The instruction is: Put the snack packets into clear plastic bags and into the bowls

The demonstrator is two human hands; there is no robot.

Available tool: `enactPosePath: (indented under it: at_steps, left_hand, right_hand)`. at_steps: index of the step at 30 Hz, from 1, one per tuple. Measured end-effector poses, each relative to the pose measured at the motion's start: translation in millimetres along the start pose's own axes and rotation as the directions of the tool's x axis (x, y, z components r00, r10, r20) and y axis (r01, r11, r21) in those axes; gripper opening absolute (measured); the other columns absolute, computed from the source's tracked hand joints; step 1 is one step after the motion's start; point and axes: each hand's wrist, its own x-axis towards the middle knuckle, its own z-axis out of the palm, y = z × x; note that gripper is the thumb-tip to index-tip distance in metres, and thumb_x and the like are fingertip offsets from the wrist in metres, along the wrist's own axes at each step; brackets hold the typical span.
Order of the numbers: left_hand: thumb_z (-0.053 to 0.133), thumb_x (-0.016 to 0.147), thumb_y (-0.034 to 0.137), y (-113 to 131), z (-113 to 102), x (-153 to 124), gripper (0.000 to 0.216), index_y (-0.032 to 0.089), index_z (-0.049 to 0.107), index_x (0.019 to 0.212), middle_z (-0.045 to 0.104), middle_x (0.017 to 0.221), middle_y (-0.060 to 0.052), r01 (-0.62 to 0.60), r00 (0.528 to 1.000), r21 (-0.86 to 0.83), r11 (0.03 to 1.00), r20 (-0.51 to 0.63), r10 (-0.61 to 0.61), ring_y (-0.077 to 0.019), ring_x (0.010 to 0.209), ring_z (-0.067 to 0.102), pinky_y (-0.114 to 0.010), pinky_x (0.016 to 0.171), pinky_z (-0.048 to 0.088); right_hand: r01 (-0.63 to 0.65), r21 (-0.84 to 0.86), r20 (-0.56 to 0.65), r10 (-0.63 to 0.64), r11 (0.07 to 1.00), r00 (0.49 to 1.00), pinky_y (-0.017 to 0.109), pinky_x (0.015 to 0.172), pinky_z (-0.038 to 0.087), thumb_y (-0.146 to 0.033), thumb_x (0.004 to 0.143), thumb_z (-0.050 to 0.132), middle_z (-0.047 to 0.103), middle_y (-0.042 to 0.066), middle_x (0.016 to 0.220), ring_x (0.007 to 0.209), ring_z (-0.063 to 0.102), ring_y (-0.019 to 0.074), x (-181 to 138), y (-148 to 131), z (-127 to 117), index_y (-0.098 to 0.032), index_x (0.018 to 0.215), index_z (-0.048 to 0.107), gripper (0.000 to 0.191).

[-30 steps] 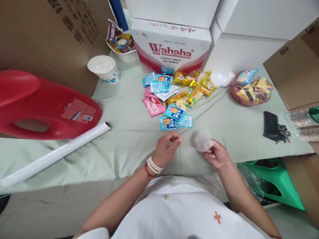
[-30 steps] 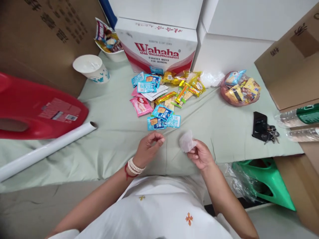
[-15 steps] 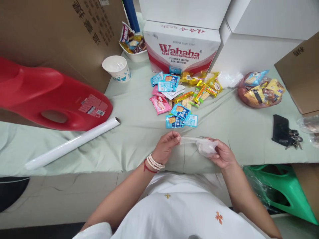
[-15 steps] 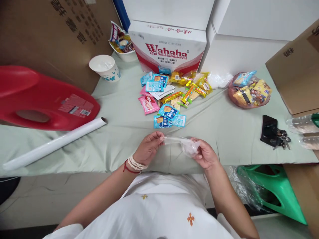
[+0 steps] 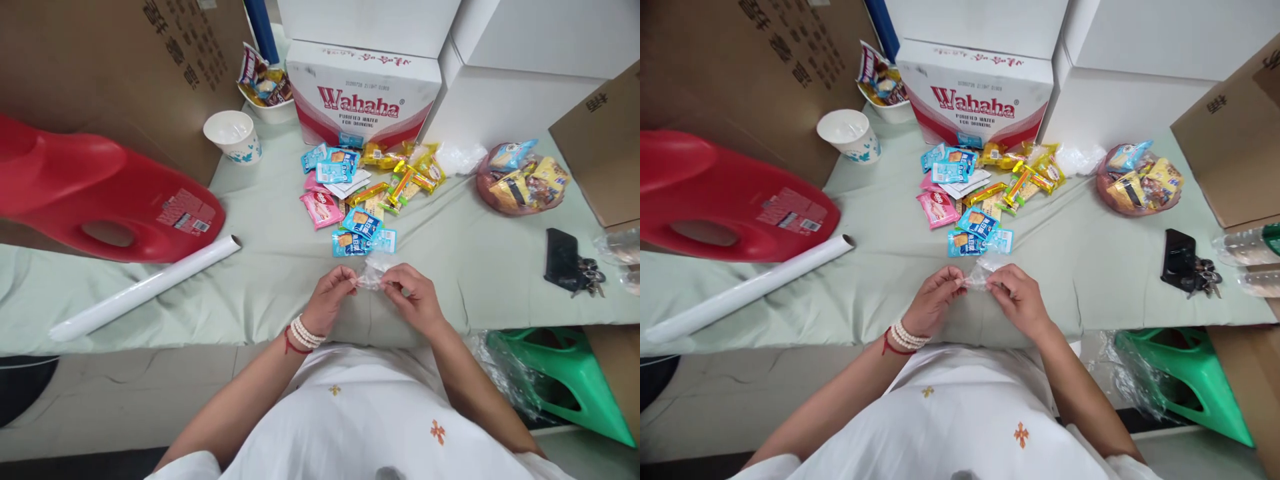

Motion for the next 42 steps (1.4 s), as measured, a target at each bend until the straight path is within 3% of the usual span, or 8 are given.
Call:
enactPosePath:
  at_steps: [5,10,14,17,23,26,35,42]
  left_hand:
    - [0.079,0.073,0.031,-0.3,-11.0,-2.8,0.025,0.019,0.058,0.077,0.068,0.105,-0.005,0.073,0.995,-0.222,0.972,-0.056,-0.087,-0.0181,0.101,0.062,-0.031,0.081,0.055]
    - [0.077,0.075,0.028,4.1,-9.2,-6.5,0.023,0.018,0.057,0.074,0.072,0.114,-0.009,0.036,0.999,-0.277,0.96,-0.004,-0.038,-0.0237,0.116,0.063,-0.037,0.089,0.056]
    - [0.073,0.073,0.026,2.4,-7.0,-12.0,0.018,0.018,0.058,0.068,0.072,0.116,-0.011,-0.039,0.997,-0.174,0.984,0.063,0.051,-0.0268,0.119,0.063,-0.04,0.095,0.054]
    - [0.072,0.072,0.029,-3.8,-7.3,-15.3,0.02,0.018,0.058,0.063,0.072,0.115,-0.011,-0.112,0.988,-0.053,0.992,0.103,0.118,-0.0278,0.115,0.063,-0.04,0.098,0.051]
    - [0.07,0.081,0.057,-8.1,-7.3,-10.2,0.038,0.023,0.06,0.093,0.068,0.101,-0.004,-0.054,0.955,0.229,0.972,-0.271,0.116,-0.0208,0.089,0.066,-0.031,0.073,0.05]
    - [0.083,0.071,0.047,-5.0,-7.6,-4.6,0.034,0.02,0.065,0.081,0.066,0.08,0.0,-0.04,0.981,0.466,0.884,-0.148,0.122,-0.0165,0.075,0.059,-0.028,0.069,0.046]
    - [0.085,0.07,0.053,0.9,-16.7,3.5,0.046,0.019,0.058,0.083,0.071,0.098,-0.005,0.069,0.982,-0.156,0.985,-0.161,-0.095,-0.0182,0.093,0.068,-0.033,0.081,0.057]
    - [0.089,0.062,0.045,-2.7,5.0,8.3,0.043,0.017,0.065,0.083,0.068,0.085,-0.003,0.118,0.992,0.243,0.963,-0.071,-0.103,-0.0168,0.082,0.062,-0.028,0.072,0.051]
  right_hand:
    - [-0.289,0.368,-0.105,0.348,0.884,0.931,0.026,0.057,0.04,-0.043,0.085,0.078,0.058,-0.001,0.072,0.061,0.048,0.0133,-19.9,19.5,-0.6,-0.025,0.086,0.072,0.019]
    - [-0.472,0.541,0.034,0.543,0.696,0.839,0.022,0.056,0.044,-0.054,0.083,0.077,0.066,0.003,0.085,0.068,0.055,0.013,-37.0,28.9,-13.2,-0.023,0.094,0.073,0.033]
    - [-0.495,0.466,0.057,0.534,0.733,0.844,0.029,0.07,0.056,-0.068,0.087,0.066,0.07,0.009,0.118,0.1,0.064,0.0215,-25.4,21.6,-17.1,-0.026,0.119,0.073,0.054]
    - [-0.493,0.355,0.117,0.485,0.794,0.866,0.026,0.065,0.052,-0.059,0.081,0.077,0.072,0.003,0.09,0.077,0.061,0.0166,-8.4,16.1,-4.1,-0.022,0.105,0.075,0.044]
    - [-0.242,0.102,-0.008,0.244,0.965,0.97,0.031,0.078,0.051,-0.043,0.091,0.068,0.074,0.003,0.09,0.082,0.065,0.0193,6.7,6.6,22.9,-0.024,0.095,0.076,0.021]
    - [-0.116,-0.005,-0.054,0.116,0.993,0.992,0.037,0.09,0.051,-0.036,0.094,0.064,0.076,0.004,0.103,0.096,0.068,0.0226,3.4,5.2,22.9,-0.028,0.105,0.077,0.018]
    - [-0.357,0.101,-0.181,0.37,0.928,0.911,0.031,0.071,0.049,-0.041,0.09,0.072,0.071,0.002,0.086,0.076,0.062,0.0182,-42.7,28.9,-7.6,-0.026,0.093,0.075,0.015]
    - [-0.148,0.028,-0.114,0.15,0.989,0.982,0.033,0.086,0.053,-0.031,0.096,0.068,0.073,0.004,0.107,0.1,0.067,0.0199,-48.2,12.1,-13.0,-0.028,0.1,0.077,0.011]
